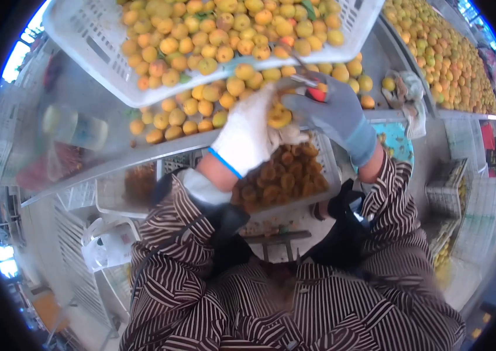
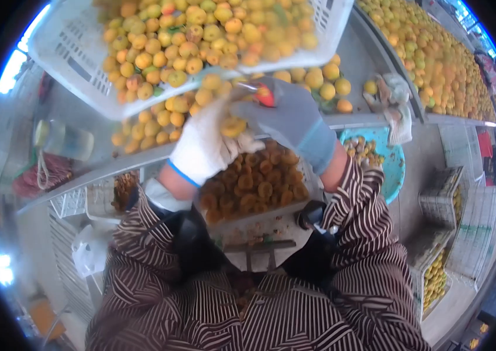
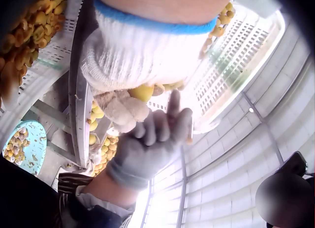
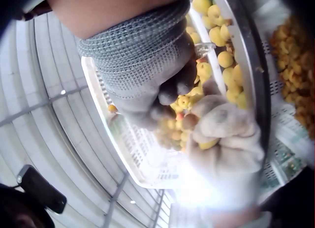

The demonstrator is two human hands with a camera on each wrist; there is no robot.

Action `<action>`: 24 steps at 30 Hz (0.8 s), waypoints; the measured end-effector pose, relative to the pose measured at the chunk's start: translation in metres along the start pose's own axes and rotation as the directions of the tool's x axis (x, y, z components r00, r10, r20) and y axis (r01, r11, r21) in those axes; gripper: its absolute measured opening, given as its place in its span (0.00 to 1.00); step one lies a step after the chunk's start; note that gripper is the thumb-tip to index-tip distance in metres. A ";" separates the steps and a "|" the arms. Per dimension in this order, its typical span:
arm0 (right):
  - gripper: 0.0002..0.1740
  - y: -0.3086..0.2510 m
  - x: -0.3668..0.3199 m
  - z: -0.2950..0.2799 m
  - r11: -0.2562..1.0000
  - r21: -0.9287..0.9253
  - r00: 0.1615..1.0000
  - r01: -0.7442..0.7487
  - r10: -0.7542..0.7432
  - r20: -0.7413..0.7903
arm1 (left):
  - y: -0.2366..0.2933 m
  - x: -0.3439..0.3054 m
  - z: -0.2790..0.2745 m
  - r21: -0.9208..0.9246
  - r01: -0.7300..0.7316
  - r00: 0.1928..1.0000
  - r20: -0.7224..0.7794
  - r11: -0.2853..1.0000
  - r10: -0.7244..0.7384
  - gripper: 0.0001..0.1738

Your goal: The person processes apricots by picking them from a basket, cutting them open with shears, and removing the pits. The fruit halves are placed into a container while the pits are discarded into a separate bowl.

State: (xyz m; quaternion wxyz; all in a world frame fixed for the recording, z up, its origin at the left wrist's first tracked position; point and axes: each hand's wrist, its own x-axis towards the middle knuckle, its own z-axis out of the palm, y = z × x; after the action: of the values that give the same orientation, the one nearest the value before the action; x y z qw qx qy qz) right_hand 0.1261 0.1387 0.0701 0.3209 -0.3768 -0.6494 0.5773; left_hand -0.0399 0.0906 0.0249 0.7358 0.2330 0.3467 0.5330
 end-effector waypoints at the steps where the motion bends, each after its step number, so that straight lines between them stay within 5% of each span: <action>1: 0.20 0.012 0.000 0.002 0.946 -0.280 0.984 0.161 -0.177 -0.033 | -0.002 0.004 -0.008 0.499 -0.352 0.933 0.118 0.792 0.341 0.19; 2: 0.20 0.020 -0.001 0.005 0.791 -0.541 0.939 0.285 -0.344 -0.008 | -0.003 0.001 -0.009 0.773 -0.579 0.759 0.396 0.258 0.517 0.22; 4: 0.21 0.027 -0.003 0.006 0.771 -0.585 0.946 0.251 -0.324 -0.020 | -0.003 0.002 -0.015 0.881 -0.432 0.700 0.461 -0.192 0.545 0.35; 7: 0.20 0.035 -0.001 0.006 0.545 -0.778 0.887 0.311 -0.461 0.032 | -0.004 -0.004 -0.016 0.864 -0.429 0.699 0.503 -0.266 0.508 0.33; 11: 0.19 0.036 -0.010 0.010 0.526 -0.769 0.843 0.362 -0.537 0.029 | 0.000 -0.006 -0.015 0.760 -0.462 0.614 0.646 -0.456 0.454 0.28; 12: 0.18 0.034 -0.015 0.013 0.627 -0.709 0.836 0.323 -0.540 -0.097 | 0.001 -0.006 -0.013 0.729 -0.450 0.601 0.674 -0.516 0.429 0.26; 13: 0.18 0.032 -0.018 0.015 0.719 -0.633 0.822 0.288 -0.525 -0.221 | -0.005 -0.003 -0.013 0.727 -0.454 0.602 0.676 -0.514 0.424 0.26; 14: 0.18 0.030 -0.019 0.011 0.721 -0.633 0.823 0.282 -0.521 -0.227 | -0.012 0.002 -0.009 0.868 -0.497 0.757 0.444 -0.019 0.479 0.24; 15: 0.18 0.028 -0.020 0.004 0.798 -0.525 0.830 0.296 -0.487 -0.272 | -0.018 0.006 -0.005 0.785 -0.392 0.897 0.211 0.480 0.387 0.22; 16: 0.18 0.023 -0.021 -0.002 0.859 -0.407 0.838 0.310 -0.449 -0.311 | -0.022 0.003 -0.002 0.784 -0.391 0.899 0.214 0.482 0.382 0.22; 17: 0.19 0.011 -0.022 -0.008 0.929 -0.190 0.838 0.318 -0.369 -0.402 | -0.018 -0.006 0.012 0.703 -0.268 0.963 0.169 0.659 0.211 0.20; 18: 0.19 0.001 -0.024 -0.015 0.928 -0.190 0.835 0.319 -0.371 -0.406 | -0.017 -0.014 0.022 0.600 -0.113 0.988 0.150 0.792 0.027 0.19; 19: 0.14 -0.008 -0.028 -0.023 0.974 0.044 0.869 0.224 -0.179 -0.462 | -0.021 -0.018 0.017 0.755 -0.572 0.819 0.507 0.320 0.268 0.20; 20: 0.10 -0.012 -0.033 -0.028 0.951 0.282 0.882 0.126 0.023 -0.471 | -0.028 -0.015 0.015 0.755 -0.574 0.818 0.513 0.316 0.260 0.20; 22: 0.07 -0.008 -0.032 -0.037 0.971 0.221 0.825 0.097 0.045 -0.563 | -0.044 -0.006 0.011 0.886 -0.231 0.954 0.287 0.402 -0.085 0.21; 23: 0.06 -0.001 -0.036 -0.045 0.977 0.172 0.837 0.125 -0.011 -0.547 | -0.055 -0.003 0.010 0.909 -0.083 0.979 0.150 0.409 -0.135 0.22; 24: 0.06 0.007 -0.039 -0.053 0.980 0.122 0.846 0.156 -0.069 -0.529 | -0.066 0.003 0.009 0.915 -0.092 0.977 0.158 0.392 -0.141 0.22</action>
State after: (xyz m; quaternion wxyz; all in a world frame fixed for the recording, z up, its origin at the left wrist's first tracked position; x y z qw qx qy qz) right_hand 0.1925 0.1327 0.0704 0.5475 -0.4533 -0.5104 0.4839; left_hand 0.0081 0.0723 -0.0172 0.5250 0.6494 0.5064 0.2147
